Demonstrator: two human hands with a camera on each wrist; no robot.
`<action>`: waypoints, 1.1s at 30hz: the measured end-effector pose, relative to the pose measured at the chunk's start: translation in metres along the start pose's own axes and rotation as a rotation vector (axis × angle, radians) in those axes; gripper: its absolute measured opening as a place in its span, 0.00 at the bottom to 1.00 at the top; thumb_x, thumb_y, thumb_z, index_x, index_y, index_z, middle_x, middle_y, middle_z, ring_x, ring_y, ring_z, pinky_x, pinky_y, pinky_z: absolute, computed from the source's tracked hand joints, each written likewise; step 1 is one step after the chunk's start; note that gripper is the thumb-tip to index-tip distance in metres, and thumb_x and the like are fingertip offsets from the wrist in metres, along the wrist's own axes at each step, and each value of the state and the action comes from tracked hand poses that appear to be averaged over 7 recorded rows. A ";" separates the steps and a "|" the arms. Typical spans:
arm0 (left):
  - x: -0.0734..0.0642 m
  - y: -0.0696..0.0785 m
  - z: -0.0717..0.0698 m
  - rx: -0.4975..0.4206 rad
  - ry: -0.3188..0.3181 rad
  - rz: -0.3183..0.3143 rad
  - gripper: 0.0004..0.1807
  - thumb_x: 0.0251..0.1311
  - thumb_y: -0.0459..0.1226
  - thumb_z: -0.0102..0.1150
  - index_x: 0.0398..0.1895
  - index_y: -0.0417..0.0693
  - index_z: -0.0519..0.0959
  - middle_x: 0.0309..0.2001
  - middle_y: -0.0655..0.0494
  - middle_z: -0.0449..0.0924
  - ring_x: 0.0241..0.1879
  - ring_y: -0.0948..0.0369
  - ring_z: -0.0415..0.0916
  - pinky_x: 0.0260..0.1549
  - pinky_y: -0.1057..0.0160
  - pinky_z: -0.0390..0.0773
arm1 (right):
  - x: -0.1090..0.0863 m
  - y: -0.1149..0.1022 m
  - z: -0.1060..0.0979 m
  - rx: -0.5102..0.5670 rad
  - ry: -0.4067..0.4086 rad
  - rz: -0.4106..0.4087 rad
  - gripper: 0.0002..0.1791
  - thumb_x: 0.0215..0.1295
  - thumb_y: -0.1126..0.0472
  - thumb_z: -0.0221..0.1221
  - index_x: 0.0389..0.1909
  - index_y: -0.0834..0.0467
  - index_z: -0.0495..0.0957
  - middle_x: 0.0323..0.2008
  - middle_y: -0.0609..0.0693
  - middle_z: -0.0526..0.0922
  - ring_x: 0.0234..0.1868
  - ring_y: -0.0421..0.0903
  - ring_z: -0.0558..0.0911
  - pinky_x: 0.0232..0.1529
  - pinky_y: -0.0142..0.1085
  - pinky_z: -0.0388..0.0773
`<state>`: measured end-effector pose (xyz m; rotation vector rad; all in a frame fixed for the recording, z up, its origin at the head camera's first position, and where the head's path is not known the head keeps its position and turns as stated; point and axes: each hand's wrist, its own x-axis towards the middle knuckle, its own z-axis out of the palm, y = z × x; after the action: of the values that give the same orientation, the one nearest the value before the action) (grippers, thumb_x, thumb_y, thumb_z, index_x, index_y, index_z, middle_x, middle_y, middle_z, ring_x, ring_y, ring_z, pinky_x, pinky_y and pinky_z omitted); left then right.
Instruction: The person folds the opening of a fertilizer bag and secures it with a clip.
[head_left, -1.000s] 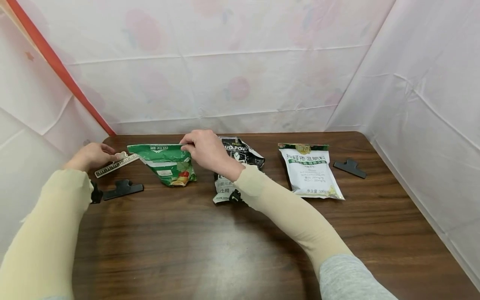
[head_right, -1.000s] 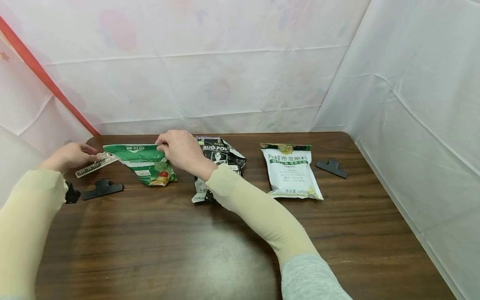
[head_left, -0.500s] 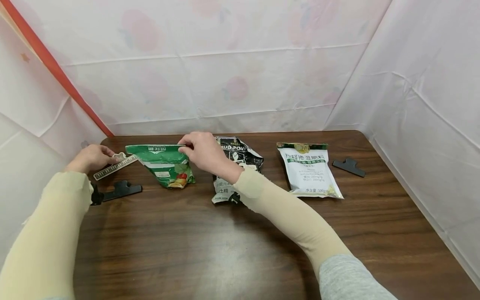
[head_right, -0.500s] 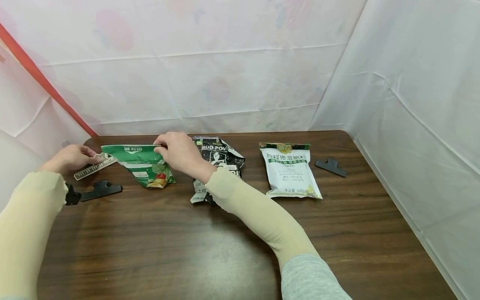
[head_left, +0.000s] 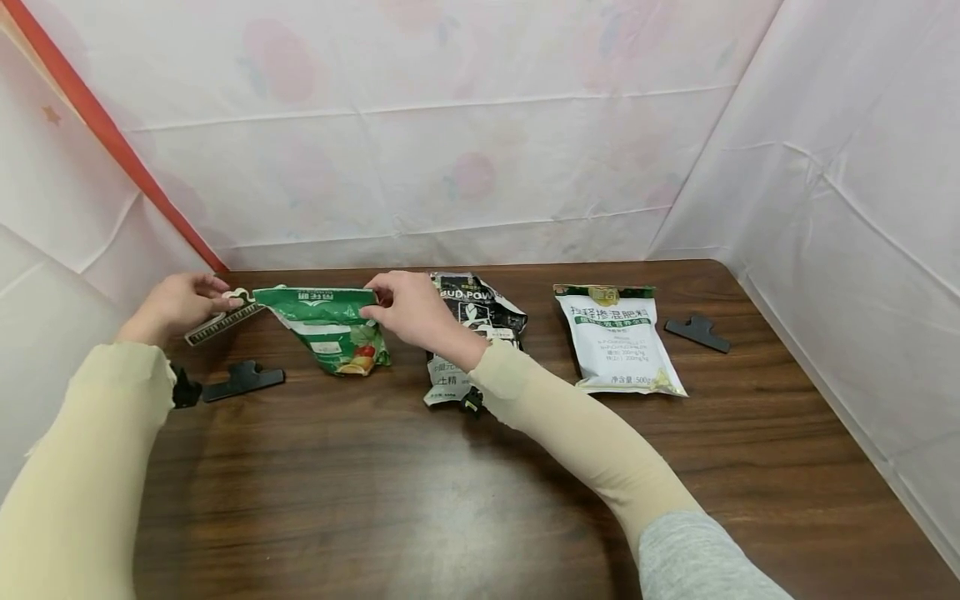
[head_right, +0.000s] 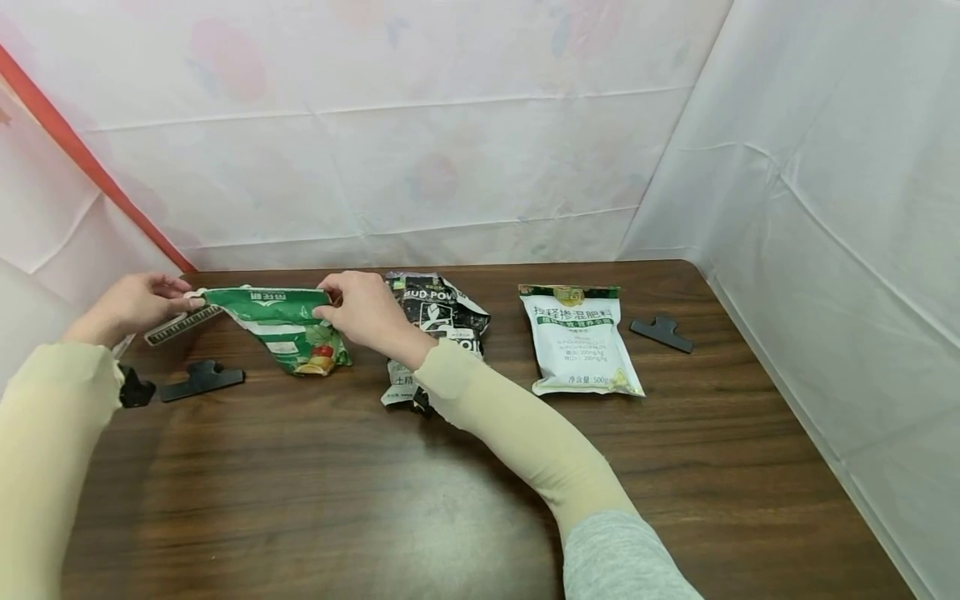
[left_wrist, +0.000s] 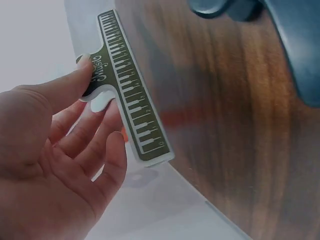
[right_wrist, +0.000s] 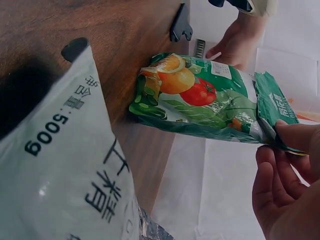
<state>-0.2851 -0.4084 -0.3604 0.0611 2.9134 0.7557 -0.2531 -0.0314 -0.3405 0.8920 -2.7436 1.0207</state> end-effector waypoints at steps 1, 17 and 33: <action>0.000 0.002 0.000 -0.005 0.012 0.002 0.34 0.70 0.53 0.56 0.61 0.29 0.69 0.55 0.24 0.72 0.53 0.35 0.69 0.46 0.41 0.70 | 0.000 0.000 0.000 0.010 0.001 0.002 0.17 0.64 0.51 0.68 0.51 0.53 0.84 0.33 0.39 0.82 0.32 0.33 0.77 0.38 0.27 0.72; -0.012 0.067 -0.020 -0.009 0.232 0.099 0.34 0.61 0.59 0.63 0.55 0.40 0.82 0.40 0.45 0.85 0.37 0.56 0.72 0.25 0.62 0.70 | -0.002 0.006 0.006 0.102 0.046 0.013 0.10 0.64 0.53 0.68 0.43 0.51 0.86 0.28 0.38 0.80 0.27 0.36 0.76 0.33 0.28 0.71; -0.037 0.132 -0.033 -0.078 0.261 0.267 0.16 0.57 0.50 0.72 0.45 0.54 0.89 0.30 0.62 0.84 0.27 0.62 0.73 0.20 0.63 0.68 | -0.003 0.009 0.010 0.111 0.062 0.019 0.13 0.64 0.52 0.68 0.47 0.51 0.85 0.32 0.38 0.81 0.32 0.32 0.77 0.36 0.27 0.72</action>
<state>-0.2523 -0.3119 -0.2633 0.3771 3.1574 0.9852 -0.2544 -0.0303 -0.3539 0.8348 -2.6730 1.1928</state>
